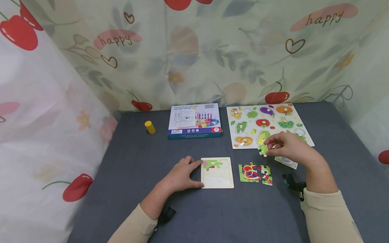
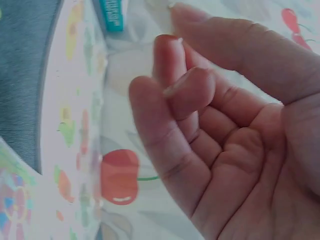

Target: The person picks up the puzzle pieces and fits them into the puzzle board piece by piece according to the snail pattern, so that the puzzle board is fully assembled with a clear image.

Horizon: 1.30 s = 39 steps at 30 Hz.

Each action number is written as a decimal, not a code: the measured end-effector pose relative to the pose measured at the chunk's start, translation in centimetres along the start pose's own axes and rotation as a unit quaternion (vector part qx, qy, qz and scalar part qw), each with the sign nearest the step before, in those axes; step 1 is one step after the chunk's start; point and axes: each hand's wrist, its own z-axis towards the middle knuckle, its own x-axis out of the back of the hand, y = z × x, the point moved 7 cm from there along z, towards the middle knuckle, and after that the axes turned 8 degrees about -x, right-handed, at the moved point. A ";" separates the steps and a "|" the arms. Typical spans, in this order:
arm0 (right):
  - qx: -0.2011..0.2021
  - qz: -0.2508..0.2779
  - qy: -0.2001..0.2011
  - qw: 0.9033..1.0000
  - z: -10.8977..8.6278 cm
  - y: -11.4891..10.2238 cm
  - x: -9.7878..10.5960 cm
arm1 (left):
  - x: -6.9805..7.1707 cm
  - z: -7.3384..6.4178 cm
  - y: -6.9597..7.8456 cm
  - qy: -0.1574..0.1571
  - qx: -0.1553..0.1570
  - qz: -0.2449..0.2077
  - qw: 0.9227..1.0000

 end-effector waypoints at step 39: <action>0.134 0.154 0.055 0.977 -3.0 -7.9 -1.6 | 0.1 0.0 0.1 0.003 -0.004 0.000 1.000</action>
